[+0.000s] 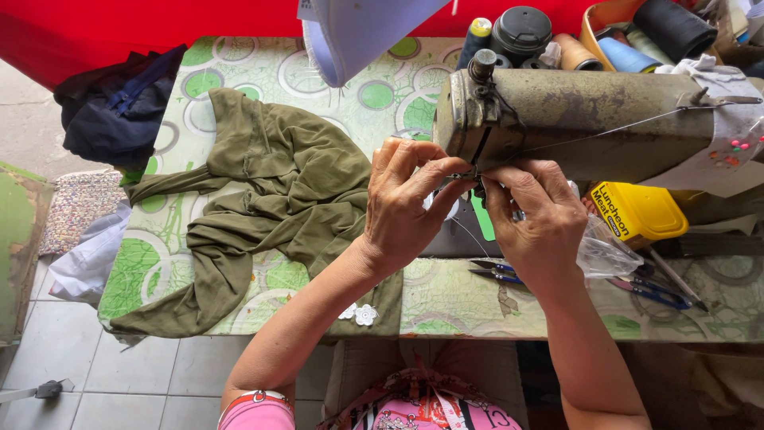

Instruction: The person arranges white fabric flowers on a cardboard base and then uses a sewing machine to attach them to a piece of green fabric. They handle scissors, thread, and the fabric during the process.

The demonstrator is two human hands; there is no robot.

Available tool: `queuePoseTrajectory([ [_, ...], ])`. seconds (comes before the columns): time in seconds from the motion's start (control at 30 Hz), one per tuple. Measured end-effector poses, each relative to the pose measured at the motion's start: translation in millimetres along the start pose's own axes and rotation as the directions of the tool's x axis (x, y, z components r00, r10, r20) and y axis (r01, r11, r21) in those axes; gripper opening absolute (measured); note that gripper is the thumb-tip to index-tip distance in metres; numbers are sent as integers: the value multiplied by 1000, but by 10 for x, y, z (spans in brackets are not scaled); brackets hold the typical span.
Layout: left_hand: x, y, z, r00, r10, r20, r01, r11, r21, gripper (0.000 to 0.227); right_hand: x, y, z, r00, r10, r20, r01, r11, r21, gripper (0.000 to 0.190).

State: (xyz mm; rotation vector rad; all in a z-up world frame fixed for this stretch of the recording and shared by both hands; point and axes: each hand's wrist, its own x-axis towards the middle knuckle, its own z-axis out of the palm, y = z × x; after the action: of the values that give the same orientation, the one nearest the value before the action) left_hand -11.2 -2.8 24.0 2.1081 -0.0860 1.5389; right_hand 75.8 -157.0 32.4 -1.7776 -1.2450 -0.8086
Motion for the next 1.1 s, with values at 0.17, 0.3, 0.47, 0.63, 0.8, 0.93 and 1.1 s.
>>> queuePoseTrajectory([
  [0.17, 10, 2, -5, 1000, 6, 2, -6, 1000, -12, 14, -5, -10, 4, 1000, 5, 0, -5, 1000, 11, 8],
  [0.3, 21, 4, -7, 1000, 10, -3, -10, 1000, -18, 13, 7, -16, 1, 1000, 9, -3, -9, 1000, 25, 6],
  [0.47, 28, -11, 0, 1000, 17, -11, -18, 1000, -16, 12, 12, -22, 2, 1000, 14, -4, -14, 999, 45, 6],
  [0.63, 56, -14, -10, 998, 63, 11, -63, 998, 26, 7, -29, 33, 14, 1000, 13, 7, -13, 1000, 9, 4],
  [0.8, 87, 3, -32, 995, 90, 47, -92, 994, 51, 3, -11, 38, 3, 998, 53, 22, -54, 996, 74, 2],
  [0.93, 90, 12, -33, 990, 104, 98, -112, 990, 81, 4, 26, -41, -49, 989, 140, 49, -147, 975, 169, 3],
  [1.1, 52, 13, -59, 988, 78, 130, -88, 994, 69, 6, 30, -116, -81, 972, 216, 90, -231, 946, 229, 2],
])
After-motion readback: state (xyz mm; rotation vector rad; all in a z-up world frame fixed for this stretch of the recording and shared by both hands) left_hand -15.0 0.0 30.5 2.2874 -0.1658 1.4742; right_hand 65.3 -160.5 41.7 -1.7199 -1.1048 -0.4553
